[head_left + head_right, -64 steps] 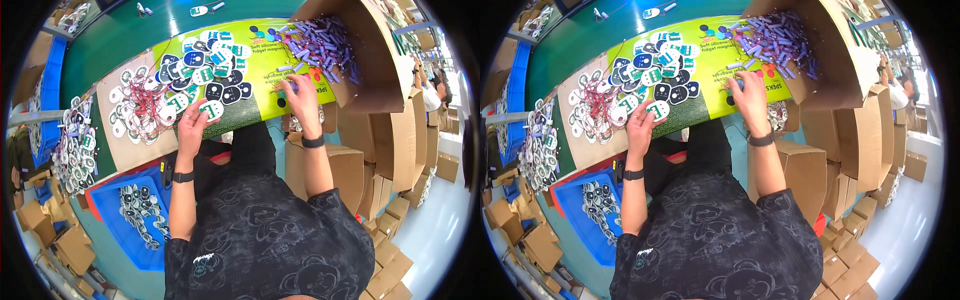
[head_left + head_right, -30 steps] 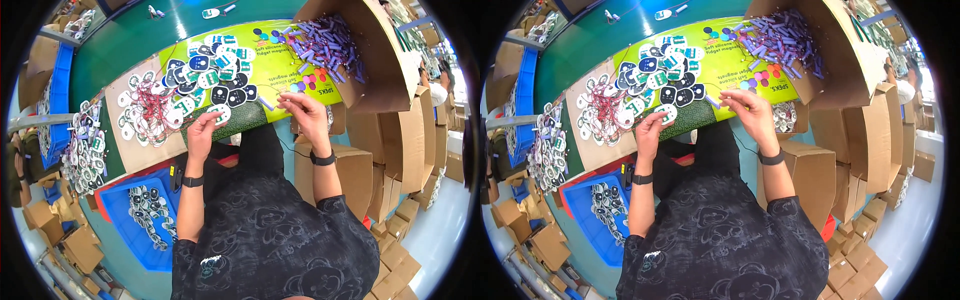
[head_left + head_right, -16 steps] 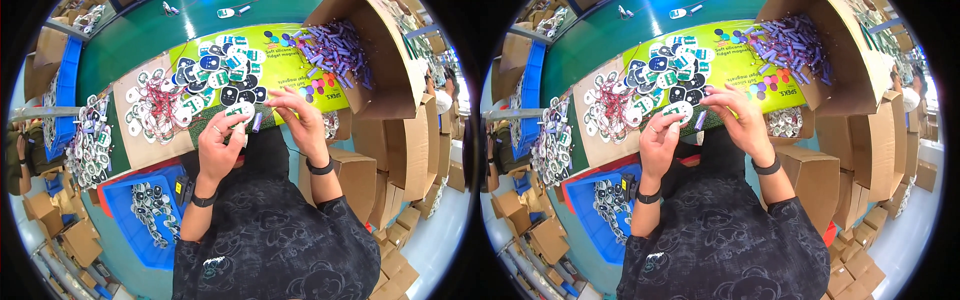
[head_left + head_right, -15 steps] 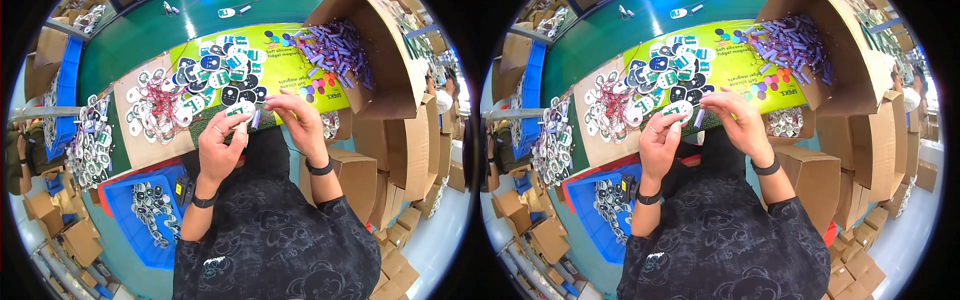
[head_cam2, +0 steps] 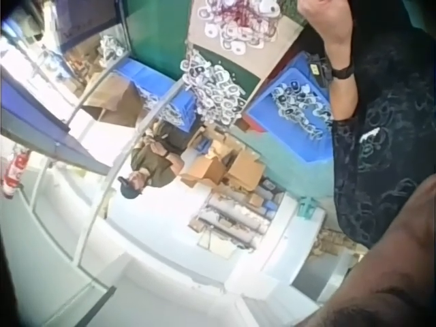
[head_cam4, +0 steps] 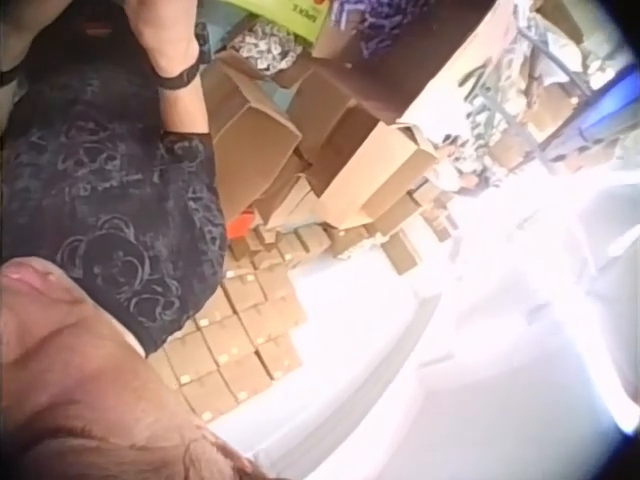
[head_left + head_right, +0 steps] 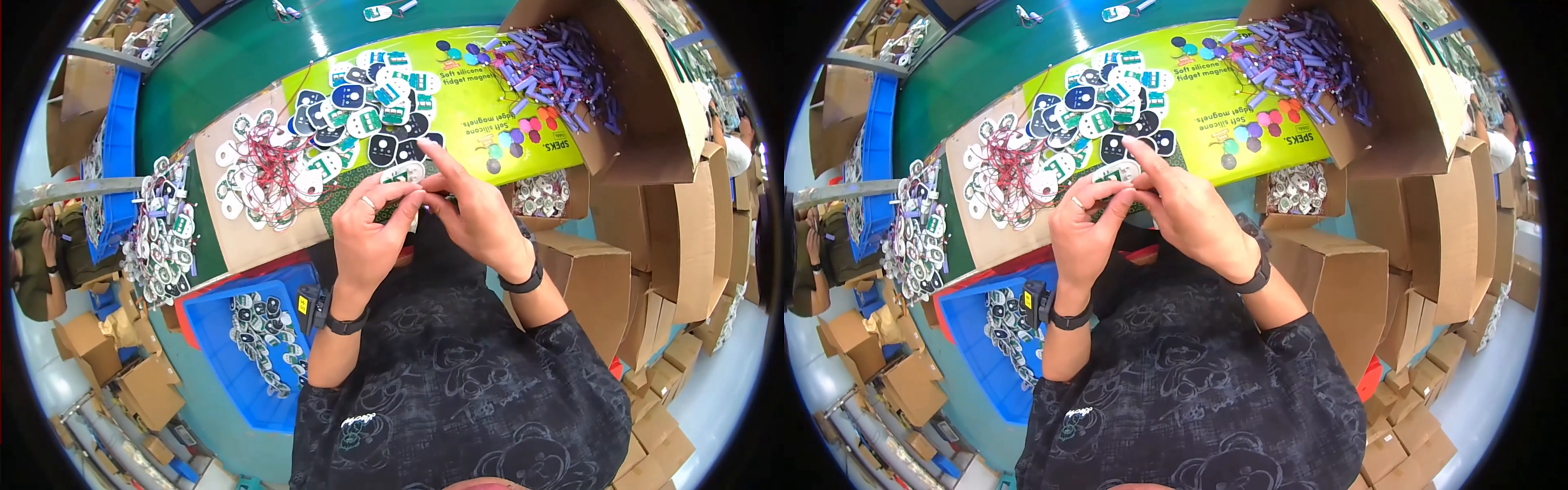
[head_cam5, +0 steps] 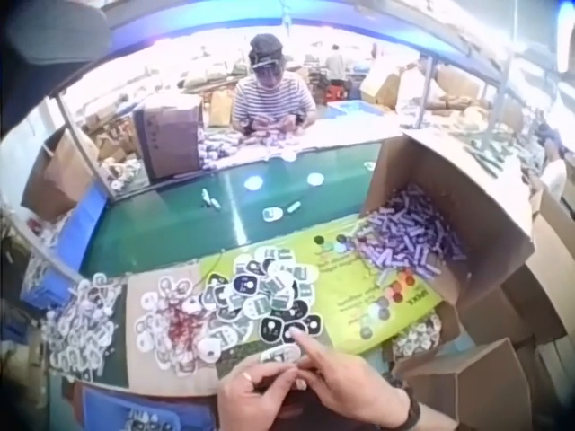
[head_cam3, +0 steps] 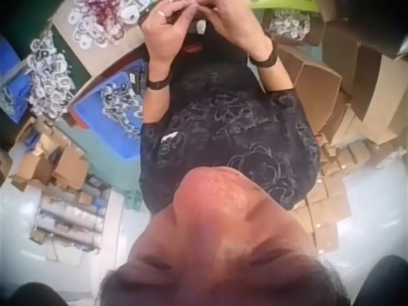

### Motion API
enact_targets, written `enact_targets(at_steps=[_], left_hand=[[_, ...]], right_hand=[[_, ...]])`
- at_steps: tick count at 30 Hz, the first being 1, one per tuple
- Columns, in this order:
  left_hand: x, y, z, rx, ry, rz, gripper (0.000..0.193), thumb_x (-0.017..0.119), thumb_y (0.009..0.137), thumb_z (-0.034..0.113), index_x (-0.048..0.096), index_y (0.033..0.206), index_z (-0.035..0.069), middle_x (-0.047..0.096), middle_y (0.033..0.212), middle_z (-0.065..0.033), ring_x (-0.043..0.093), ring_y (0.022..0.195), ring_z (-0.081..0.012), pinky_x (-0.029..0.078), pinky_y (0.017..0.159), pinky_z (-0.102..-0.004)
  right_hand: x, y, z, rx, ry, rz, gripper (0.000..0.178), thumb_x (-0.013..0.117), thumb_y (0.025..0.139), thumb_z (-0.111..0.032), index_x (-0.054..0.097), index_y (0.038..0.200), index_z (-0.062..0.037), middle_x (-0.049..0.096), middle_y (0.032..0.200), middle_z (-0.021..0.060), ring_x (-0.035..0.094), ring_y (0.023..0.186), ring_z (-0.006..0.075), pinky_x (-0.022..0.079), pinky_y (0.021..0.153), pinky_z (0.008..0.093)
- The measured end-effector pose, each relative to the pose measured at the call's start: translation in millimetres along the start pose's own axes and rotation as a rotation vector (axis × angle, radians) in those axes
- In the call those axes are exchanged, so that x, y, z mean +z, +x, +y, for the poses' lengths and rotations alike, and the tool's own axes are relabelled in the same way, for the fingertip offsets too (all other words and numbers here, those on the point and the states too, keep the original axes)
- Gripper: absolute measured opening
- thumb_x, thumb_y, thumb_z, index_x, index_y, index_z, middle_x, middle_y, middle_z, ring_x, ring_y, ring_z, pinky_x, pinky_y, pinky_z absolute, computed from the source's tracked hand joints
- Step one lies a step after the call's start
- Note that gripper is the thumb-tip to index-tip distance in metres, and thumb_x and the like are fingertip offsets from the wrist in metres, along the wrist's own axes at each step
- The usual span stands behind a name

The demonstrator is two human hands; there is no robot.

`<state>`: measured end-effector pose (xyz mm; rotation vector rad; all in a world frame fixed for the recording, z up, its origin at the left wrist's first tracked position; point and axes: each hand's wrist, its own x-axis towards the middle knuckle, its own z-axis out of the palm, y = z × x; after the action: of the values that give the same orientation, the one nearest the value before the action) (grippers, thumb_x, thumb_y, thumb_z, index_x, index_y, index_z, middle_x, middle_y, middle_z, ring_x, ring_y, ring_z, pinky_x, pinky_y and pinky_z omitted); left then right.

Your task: The person picks up a battery and a white plastic piece, connects the wires, and presses the battery into the casing. They then pick up a green circuit board, press it into the plastic piece over the battery, and set the completed unit aside.

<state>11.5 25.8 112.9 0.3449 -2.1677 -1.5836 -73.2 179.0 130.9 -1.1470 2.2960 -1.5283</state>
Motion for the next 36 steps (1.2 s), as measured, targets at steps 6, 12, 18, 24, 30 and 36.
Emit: enact_targets(at_steps=[6,12,18,24,30,36], left_hand=[[5.4,-0.3,-7.6,-0.085,-0.088,0.048,0.015,0.078,0.090,0.012,0.074,0.097,0.000,0.071,0.097,-0.0115,0.069,0.076,-0.0137,0.056,0.066,-0.0262],[5.0,0.9,-9.3,-0.170,-0.373,0.055,0.015,0.075,0.093,0.009,0.071,0.101,-0.003,0.069,0.094,-0.0030,0.066,0.080,-0.0087,0.054,0.072,-0.0231],[3.0,2.0,-8.2,-0.336,-0.589,0.001,0.017,0.071,0.096,0.008,0.069,0.106,-0.005,0.073,0.097,-0.0083,0.069,0.086,-0.0116,0.057,0.078,-0.0242],[0.4,0.4,-14.7,-0.376,-0.630,-0.023,0.017,0.070,0.096,0.007,0.069,0.107,-0.005,0.073,0.098,-0.0088,0.070,0.086,-0.0124,0.059,0.080,-0.0265],[2.2,-0.8,-20.7,-0.409,-0.644,-0.025,0.016,0.070,0.096,0.007,0.069,0.107,-0.006,0.072,0.099,-0.0084,0.069,0.087,-0.0123,0.061,0.080,-0.0282],[1.8,-4.2,-34.3,-0.423,-0.631,-0.049,0.017,0.067,0.098,0.008,0.069,0.109,-0.006,0.071,0.102,-0.0079,0.069,0.091,-0.0135,0.060,0.085,-0.0303]], right_hand=[[5.2,-1.2,2.6,0.062,0.091,0.079,0.047,0.071,0.086,0.001,0.054,0.130,-0.0031,0.071,0.095,0.0118,0.068,0.093,0.0325,0.053,0.080,0.0401],[5.5,0.3,12.8,0.152,0.189,0.103,0.015,0.076,0.085,-0.007,0.069,0.099,-0.0034,0.071,0.091,0.0073,0.067,0.082,0.0231,0.050,0.074,0.0335],[14.8,-0.7,23.3,0.168,0.360,0.102,0.014,0.074,0.090,-0.006,0.069,0.102,-0.0003,0.068,0.096,0.0018,0.062,0.086,0.0086,0.050,0.078,0.0244],[11.8,-0.4,23.4,0.152,0.345,0.072,0.014,0.076,0.087,-0.006,0.070,0.099,0.0000,0.070,0.092,0.0043,0.065,0.081,0.0117,0.052,0.074,0.0272],[17.3,-1.8,33.4,0.311,0.662,0.037,0.015,0.075,0.090,-0.006,0.070,0.102,0.0003,0.069,0.095,0.0008,0.061,0.083,0.0062,0.052,0.074,0.0232],[19.5,-4.0,33.3,0.349,0.577,0.005,0.015,0.074,0.091,-0.008,0.070,0.102,0.0002,0.066,0.092,-0.0010,0.058,0.080,0.0056,0.049,0.072,0.0221]])
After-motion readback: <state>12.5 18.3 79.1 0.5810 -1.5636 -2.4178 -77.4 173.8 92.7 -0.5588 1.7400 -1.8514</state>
